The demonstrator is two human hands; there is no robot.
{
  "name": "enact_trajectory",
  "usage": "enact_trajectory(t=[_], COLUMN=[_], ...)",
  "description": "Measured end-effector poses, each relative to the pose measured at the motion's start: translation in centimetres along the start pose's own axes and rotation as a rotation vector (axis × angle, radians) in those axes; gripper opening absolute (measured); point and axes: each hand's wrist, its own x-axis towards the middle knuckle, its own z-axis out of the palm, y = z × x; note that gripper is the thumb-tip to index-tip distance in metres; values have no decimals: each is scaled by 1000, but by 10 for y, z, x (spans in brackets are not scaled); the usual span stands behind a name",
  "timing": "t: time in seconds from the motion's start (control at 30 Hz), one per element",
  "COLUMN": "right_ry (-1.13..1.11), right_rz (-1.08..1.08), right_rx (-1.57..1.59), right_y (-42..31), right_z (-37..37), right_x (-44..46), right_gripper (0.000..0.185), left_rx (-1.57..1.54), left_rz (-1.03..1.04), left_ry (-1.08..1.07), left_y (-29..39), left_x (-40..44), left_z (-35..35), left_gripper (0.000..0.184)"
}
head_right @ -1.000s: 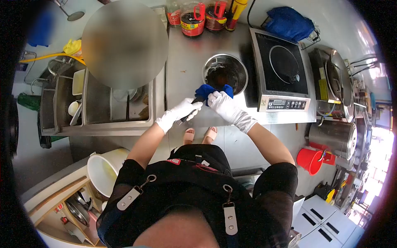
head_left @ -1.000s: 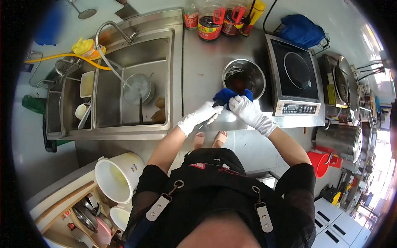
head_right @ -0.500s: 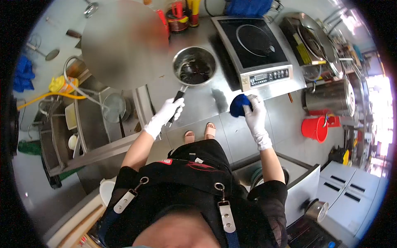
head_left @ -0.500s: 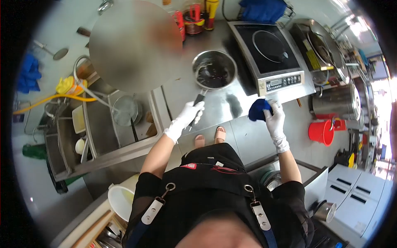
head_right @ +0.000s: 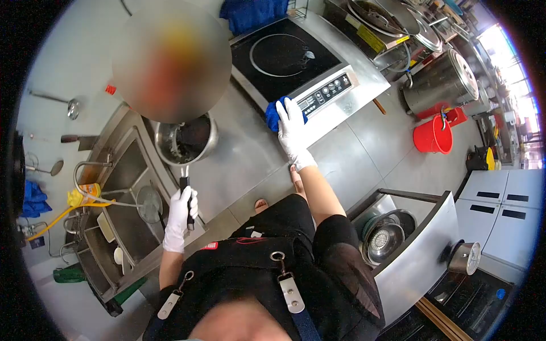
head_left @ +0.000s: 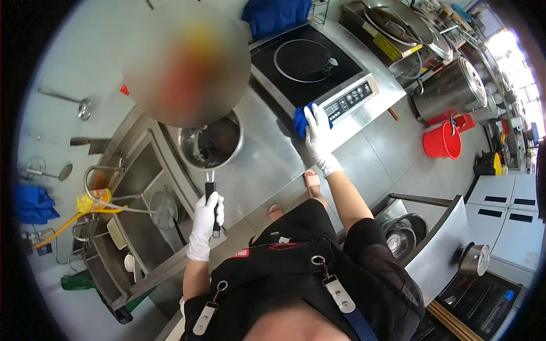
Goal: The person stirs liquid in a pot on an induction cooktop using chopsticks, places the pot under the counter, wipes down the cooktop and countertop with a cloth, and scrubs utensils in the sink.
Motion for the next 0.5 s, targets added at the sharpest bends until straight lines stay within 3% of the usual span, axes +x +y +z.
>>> enact_trajectory(t=[0.17, 0.27, 0.37, 0.4, 0.43, 0.5], right_ry=[97, 151, 189, 253, 226, 289], right_rz=[38, 166, 498, 719, 857, 647], right_rx=[-90, -242, 79, 458, 254, 281], right_y=[108, 194, 239, 262, 222, 244], right_z=[-28, -48, -61, -49, -75, -55], right_x=[61, 109, 143, 140, 148, 119], right_gripper=[58, 47, 32, 28, 26, 29], left_rx=[4, -57, -134, -155, -176, -196], left_rz=[-26, -7, -14, -11, -5, 10], left_ry=[98, 138, 182, 194, 208, 241], left_y=[13, 11, 17, 18, 19, 21], left_x=[-9, -8, -7, -6, -4, -1], left_z=[40, 69, 103, 112, 120, 134], left_gripper=[27, 27, 27, 28, 29, 29])
